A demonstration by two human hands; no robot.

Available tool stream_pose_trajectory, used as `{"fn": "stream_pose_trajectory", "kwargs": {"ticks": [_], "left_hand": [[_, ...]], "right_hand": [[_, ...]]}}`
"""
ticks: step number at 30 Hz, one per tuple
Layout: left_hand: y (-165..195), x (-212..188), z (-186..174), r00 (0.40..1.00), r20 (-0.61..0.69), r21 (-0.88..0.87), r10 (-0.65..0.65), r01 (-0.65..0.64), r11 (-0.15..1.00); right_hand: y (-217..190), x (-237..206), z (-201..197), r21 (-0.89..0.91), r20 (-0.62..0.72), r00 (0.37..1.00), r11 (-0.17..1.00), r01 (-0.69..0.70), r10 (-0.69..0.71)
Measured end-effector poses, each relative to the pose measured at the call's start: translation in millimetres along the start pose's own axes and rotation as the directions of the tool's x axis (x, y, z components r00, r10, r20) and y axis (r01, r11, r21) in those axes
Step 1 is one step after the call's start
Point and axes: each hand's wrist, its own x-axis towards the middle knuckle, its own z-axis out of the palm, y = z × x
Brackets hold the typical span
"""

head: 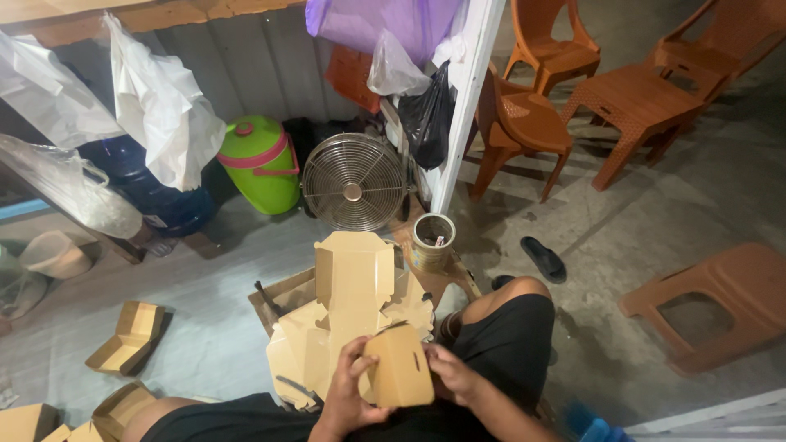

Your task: The person sits on the floor and folds flat kraft paper takeout boxes by hand, pressing the sides and tabs to shape each box and setting finished boxes with a pile of folded boxes nearby, working through the stack one at a time.

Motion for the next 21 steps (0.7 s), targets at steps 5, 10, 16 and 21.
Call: {"fn": "stream_pose_trajectory", "kwargs": {"ticks": [5, 10, 16, 21], "left_hand": [[-17.4, -2.0, -31.7, 0.940, -0.128, -0.075, -0.317, 0.309, 0.948], [-27.7, -11.7, -108.5, 0.764, -0.592, 0.001, -0.258, 0.321, 0.947], [-15.4, -24.6, -158.0, 0.722, -0.668, 0.740, 0.179, 0.620, 0.259], [-32.7, 1.3, -115.9, 0.841, -0.434, 0.642, -0.323, 0.540, 0.545]], "right_hand": [[-45.8, 3.5, -28.7, 0.088, -0.192, 0.925, 0.933, 0.350, -0.329], [-113.0, -15.1, -79.3, 0.285, -0.785, 0.493, 0.489, 0.825, -0.375], [-150.4, -57.5, -110.0, 0.191, -0.890, 0.169, -0.011, 0.982, -0.423], [-152.3, -74.0, -109.6, 0.009, -0.908, 0.060, 0.123, 0.992, -0.415]]}}
